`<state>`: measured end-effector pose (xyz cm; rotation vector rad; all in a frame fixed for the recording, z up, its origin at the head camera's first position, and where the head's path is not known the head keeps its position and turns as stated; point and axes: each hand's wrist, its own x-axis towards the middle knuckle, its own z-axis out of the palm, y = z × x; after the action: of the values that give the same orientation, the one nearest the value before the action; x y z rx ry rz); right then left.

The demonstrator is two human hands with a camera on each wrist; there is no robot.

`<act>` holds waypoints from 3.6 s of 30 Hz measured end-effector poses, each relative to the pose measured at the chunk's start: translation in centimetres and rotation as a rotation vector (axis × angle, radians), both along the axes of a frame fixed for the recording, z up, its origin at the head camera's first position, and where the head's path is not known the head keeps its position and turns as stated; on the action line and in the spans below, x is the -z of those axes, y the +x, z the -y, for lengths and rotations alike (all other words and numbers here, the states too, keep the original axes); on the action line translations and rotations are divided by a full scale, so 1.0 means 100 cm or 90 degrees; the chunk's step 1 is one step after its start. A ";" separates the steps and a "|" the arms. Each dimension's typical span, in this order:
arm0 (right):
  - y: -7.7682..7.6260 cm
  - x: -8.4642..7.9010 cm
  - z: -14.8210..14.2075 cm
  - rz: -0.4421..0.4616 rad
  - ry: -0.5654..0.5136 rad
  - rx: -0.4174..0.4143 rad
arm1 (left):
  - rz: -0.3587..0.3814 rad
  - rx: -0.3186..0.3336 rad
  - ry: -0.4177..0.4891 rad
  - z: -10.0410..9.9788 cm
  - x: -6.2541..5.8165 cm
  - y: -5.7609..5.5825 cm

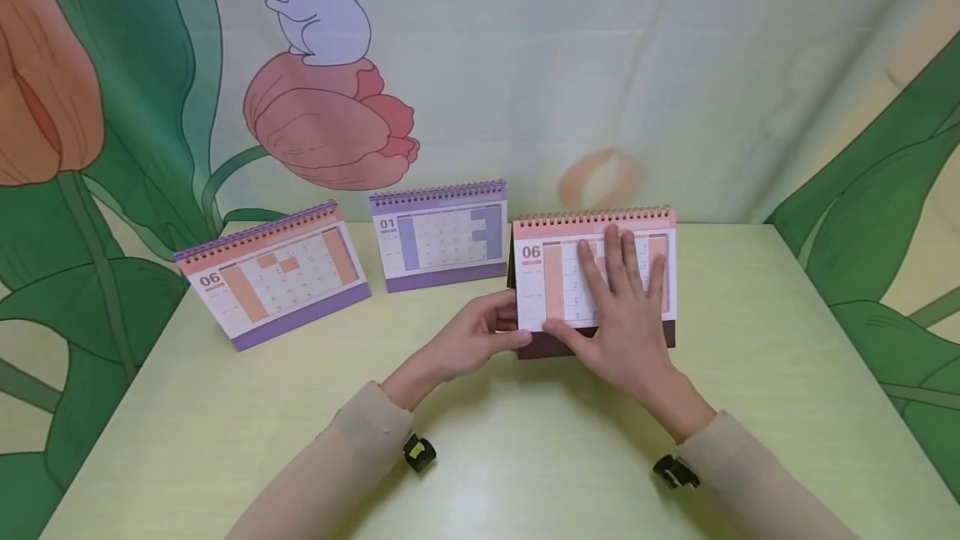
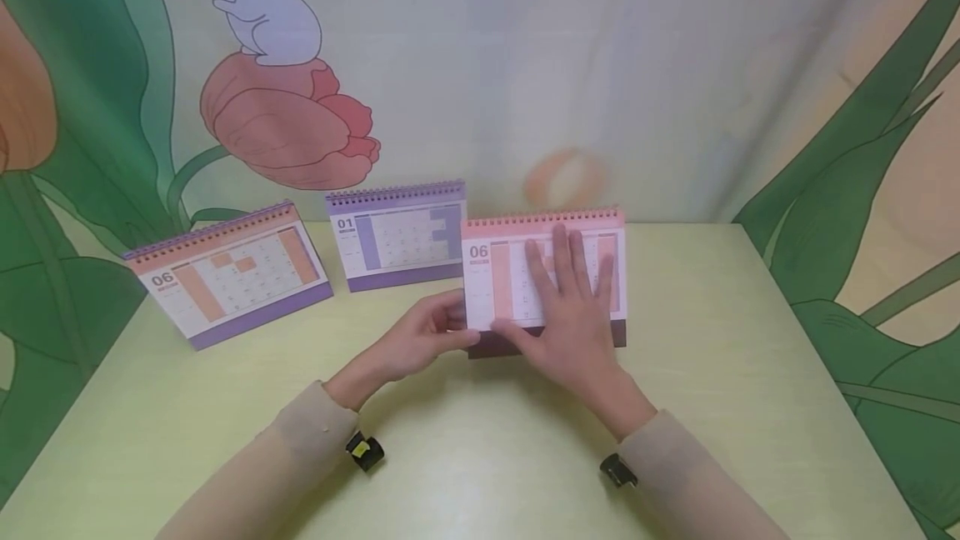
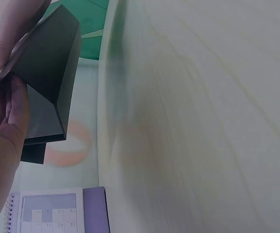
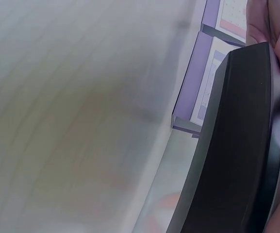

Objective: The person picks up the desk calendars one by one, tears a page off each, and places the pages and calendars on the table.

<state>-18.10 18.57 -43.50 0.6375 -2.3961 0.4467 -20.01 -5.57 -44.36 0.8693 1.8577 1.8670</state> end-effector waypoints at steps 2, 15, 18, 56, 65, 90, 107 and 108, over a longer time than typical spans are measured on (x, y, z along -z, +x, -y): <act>0.000 0.001 -0.001 0.001 0.004 -0.006 | -0.002 -0.003 -0.002 0.000 0.000 0.001; -0.002 0.000 -0.004 0.022 0.013 0.001 | -0.027 -0.014 0.001 0.001 -0.003 0.004; -0.002 -0.001 -0.005 0.010 0.020 0.004 | -0.031 -0.024 -0.009 0.003 -0.002 0.003; -0.006 -0.022 -0.019 -0.210 0.098 -0.246 | -0.003 -0.098 -0.031 0.023 -0.006 0.002; -0.007 -0.020 -0.021 -0.219 0.121 -0.235 | 0.008 -0.079 -0.014 0.023 -0.006 0.002; 0.006 -0.010 -0.008 -0.262 0.020 -0.211 | -0.012 -0.081 -0.035 0.019 -0.001 0.005; 0.027 -0.002 0.024 -0.183 -0.144 -0.095 | 0.014 -0.139 -0.049 0.016 -0.001 0.005; 0.027 -0.002 0.025 -0.176 -0.152 -0.096 | 0.013 -0.143 -0.050 0.016 -0.001 0.006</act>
<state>-15.37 16.09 -43.35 0.7219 -2.0052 0.6520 -19.45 -7.22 -44.23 0.6359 2.0736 1.9065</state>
